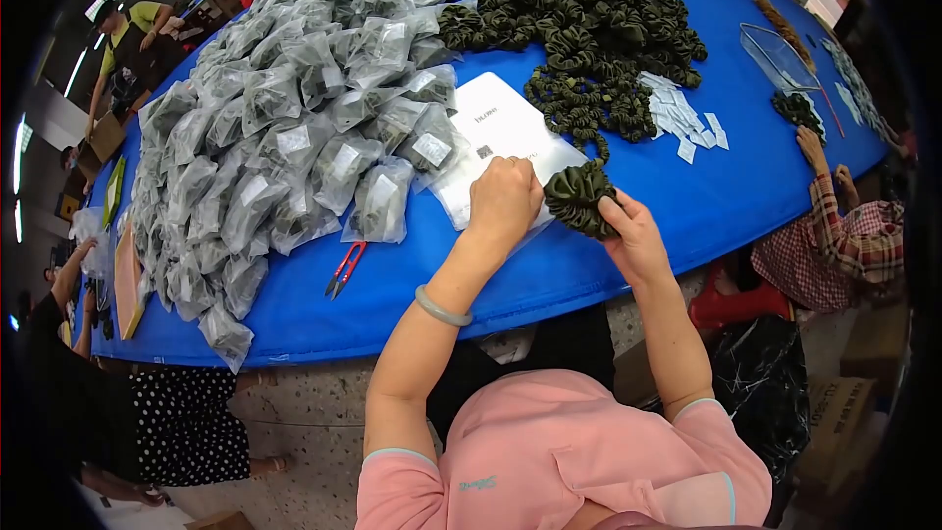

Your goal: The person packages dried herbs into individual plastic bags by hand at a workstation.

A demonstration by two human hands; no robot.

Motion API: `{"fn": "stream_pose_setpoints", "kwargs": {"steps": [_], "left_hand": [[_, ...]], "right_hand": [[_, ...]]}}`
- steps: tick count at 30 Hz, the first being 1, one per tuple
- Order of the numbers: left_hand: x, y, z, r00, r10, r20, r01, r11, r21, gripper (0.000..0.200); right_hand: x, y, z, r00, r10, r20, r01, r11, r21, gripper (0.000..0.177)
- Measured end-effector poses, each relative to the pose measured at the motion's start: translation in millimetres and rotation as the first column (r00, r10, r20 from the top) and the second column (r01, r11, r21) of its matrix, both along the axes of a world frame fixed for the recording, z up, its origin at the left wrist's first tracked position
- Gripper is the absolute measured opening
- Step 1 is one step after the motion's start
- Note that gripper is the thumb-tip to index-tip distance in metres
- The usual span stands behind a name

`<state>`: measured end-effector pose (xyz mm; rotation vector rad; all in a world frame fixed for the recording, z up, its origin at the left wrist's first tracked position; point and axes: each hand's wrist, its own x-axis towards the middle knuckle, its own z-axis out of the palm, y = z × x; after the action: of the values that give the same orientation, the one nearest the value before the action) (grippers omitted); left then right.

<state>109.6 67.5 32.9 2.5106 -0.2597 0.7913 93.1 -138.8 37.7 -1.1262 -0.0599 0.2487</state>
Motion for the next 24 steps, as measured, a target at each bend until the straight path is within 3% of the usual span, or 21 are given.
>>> {"fn": "stream_pose_setpoints", "kwargs": {"steps": [1, 2, 4, 6, 7, 8, 9, 10, 11, 12, 16, 21, 22, 24], "left_hand": [[-2.7, 0.7, -2.1, 0.999, -0.039, 0.025, 0.039, 0.999, 0.003, 0.008], [-5.3, 1.5, -1.6, 0.999, -0.038, 0.025, 0.038, 0.999, 0.004, 0.008], [-10.9, 1.9, 0.6, 0.988, -0.041, -0.147, -0.001, 0.961, -0.278, 0.008], [-12.4, 2.4, 3.8, 0.950, -0.094, -0.299, -0.082, 0.846, -0.526, 0.009], [-12.6, 2.5, 4.3, 0.950, -0.095, -0.296, -0.080, 0.846, -0.527, 0.009], [-12.8, 2.6, 4.4, 0.949, -0.099, -0.298, -0.077, 0.846, -0.528, 0.009], [-12.5, 2.8, 4.2, 0.949, -0.102, -0.298, -0.076, 0.845, -0.529, 0.010], [-12.2, 2.8, 3.7, 0.949, -0.104, -0.299, -0.075, 0.844, -0.531, 0.010], [-12.4, 2.3, 2.6, 0.947, -0.108, -0.302, -0.073, 0.844, -0.532, 0.011], [-12.7, 1.3, 1.1, 0.948, -0.109, -0.299, -0.071, 0.844, -0.532, 0.011], [-13.9, -5.9, -6.5, 0.995, -0.063, 0.075, 0.077, 0.976, -0.204, 0.011], [-12.2, -6.3, -5.8, 0.994, -0.014, 0.111, 0.012, 1.000, 0.019, 0.020], [-12.2, -6.6, -7.1, 0.993, -0.010, 0.115, 0.007, 1.000, 0.021, 0.020], [-14.0, -12.2, -13.5, 0.993, 0.083, 0.079, -0.051, 0.940, -0.338, 0.023]], "right_hand": [[1.6, 4.2, -2.7, 0.978, 0.137, -0.159, -0.115, 0.983, 0.140, 0.034], [7.2, 8.5, -4.4, 0.975, 0.115, -0.190, -0.073, 0.974, 0.216, 0.032], [7.4, 14.5, -4.1, 0.970, 0.093, -0.226, -0.025, 0.958, 0.286, 0.031], [1.6, 26.1, -3.7, 0.989, -0.082, -0.120, 0.081, 0.997, -0.007, 0.036], [-0.3, 27.9, -6.7, 0.990, -0.083, -0.117, 0.083, 0.997, -0.007, 0.036], [-2.3, 29.7, -15.1, 0.978, -0.076, 0.192, 0.130, 0.948, -0.290, 0.038], [-3.5, 31.9, -24.1, 0.883, 0.027, 0.469, 0.251, 0.816, -0.520, 0.041], [-4.1, 33.7, -31.2, 0.720, 0.207, 0.662, 0.424, 0.624, -0.656, 0.044], [-4.5, 33.9, -36.7, 0.522, 0.429, 0.737, 0.617, 0.406, -0.674, 0.046], [-4.0, 34.9, -35.0, 0.521, 0.429, 0.738, 0.620, 0.405, -0.672, 0.046], [2.6, 41.8, -22.9, 0.593, 0.444, 0.672, 0.531, 0.411, -0.741, 0.055], [12.3, 57.2, -31.3, 0.520, 0.446, 0.729, 0.573, 0.450, -0.685, 0.054], [16.2, 58.6, -33.0, 0.515, 0.448, 0.731, 0.573, 0.454, -0.682, 0.054], [23.9, 57.5, -36.2, 0.608, 0.386, 0.694, 0.515, 0.473, -0.715, 0.054]]}}
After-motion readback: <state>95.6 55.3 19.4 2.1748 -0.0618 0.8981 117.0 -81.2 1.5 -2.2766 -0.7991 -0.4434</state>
